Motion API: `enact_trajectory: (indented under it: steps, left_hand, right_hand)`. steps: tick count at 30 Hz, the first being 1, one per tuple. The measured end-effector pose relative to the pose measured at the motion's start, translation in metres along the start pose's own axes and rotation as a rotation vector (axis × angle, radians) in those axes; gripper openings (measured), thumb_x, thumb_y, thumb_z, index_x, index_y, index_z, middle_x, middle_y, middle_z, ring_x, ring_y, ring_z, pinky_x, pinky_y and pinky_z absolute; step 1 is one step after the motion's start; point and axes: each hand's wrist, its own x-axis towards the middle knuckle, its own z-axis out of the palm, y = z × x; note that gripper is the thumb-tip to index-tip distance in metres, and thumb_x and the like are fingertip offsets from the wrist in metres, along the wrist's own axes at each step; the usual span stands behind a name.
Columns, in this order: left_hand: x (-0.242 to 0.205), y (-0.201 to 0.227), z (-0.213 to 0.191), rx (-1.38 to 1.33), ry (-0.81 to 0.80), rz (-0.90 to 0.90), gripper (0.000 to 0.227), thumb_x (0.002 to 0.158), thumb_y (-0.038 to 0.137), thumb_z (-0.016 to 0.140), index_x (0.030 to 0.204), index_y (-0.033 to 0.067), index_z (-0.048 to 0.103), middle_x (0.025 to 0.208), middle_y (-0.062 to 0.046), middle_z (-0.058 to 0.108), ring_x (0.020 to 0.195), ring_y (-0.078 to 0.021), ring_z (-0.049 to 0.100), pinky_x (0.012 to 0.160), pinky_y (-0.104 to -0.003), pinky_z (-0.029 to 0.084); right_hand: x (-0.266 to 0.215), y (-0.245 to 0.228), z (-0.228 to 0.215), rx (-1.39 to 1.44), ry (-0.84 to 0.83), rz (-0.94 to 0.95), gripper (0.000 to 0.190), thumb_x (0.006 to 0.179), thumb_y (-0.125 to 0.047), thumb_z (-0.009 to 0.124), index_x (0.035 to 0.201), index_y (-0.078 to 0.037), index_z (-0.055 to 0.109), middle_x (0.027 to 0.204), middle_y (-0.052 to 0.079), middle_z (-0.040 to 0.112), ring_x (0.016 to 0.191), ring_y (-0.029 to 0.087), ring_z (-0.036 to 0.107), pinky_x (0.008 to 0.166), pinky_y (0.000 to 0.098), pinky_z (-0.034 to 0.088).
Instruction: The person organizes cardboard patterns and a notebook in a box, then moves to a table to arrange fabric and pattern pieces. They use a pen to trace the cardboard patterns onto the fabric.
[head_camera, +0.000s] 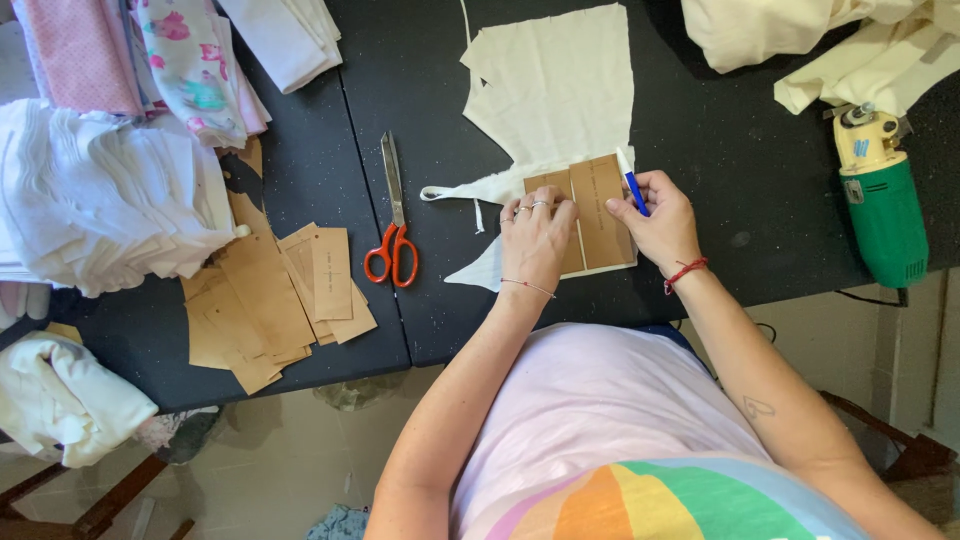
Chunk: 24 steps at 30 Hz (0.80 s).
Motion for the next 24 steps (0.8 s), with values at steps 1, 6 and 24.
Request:
enact_trajectory:
  steps: [1,6,24]
  left_hand:
    - [0.002,0.001,-0.002,-0.002,0.0,0.001,0.012,0.076,0.025,0.059,0.073,0.0204,0.049,0.086,0.002,0.046,0.089,-0.0154,0.052,0.084,-0.034,0.038]
    - [0.001,0.0,-0.007,0.025,-0.113,0.003,0.029,0.062,0.029,0.072,0.08,0.0203,0.051,0.093,0.002,0.045,0.094,-0.016,0.05,0.091,-0.039,0.035]
    - [0.01,0.013,-0.018,-0.061,-0.068,0.09,0.016,0.073,0.019,0.065,0.082,0.0196,0.052,0.097,0.002,0.049,0.097,-0.0154,0.051,0.097,-0.043,0.028]
  right_hand:
    - [-0.001,-0.005,0.0,-0.001,0.002,0.0,0.028,0.076,-0.013,0.071,0.097,-0.006,0.055,0.068,0.003,0.054,0.056,0.005,0.052,0.049,0.0154,0.041]
    - [-0.002,-0.003,0.004,-0.053,0.064,-0.001,0.028,0.076,-0.015,0.072,0.098,-0.009,0.055,0.066,0.002,0.055,0.054,0.006,0.052,0.05,0.0164,0.042]
    - [-0.006,-0.005,0.005,-0.144,0.081,-0.031,0.026,0.076,-0.015,0.071,0.096,-0.009,0.056,0.067,0.004,0.056,0.052,0.009,0.052,0.05,0.0222,0.041]
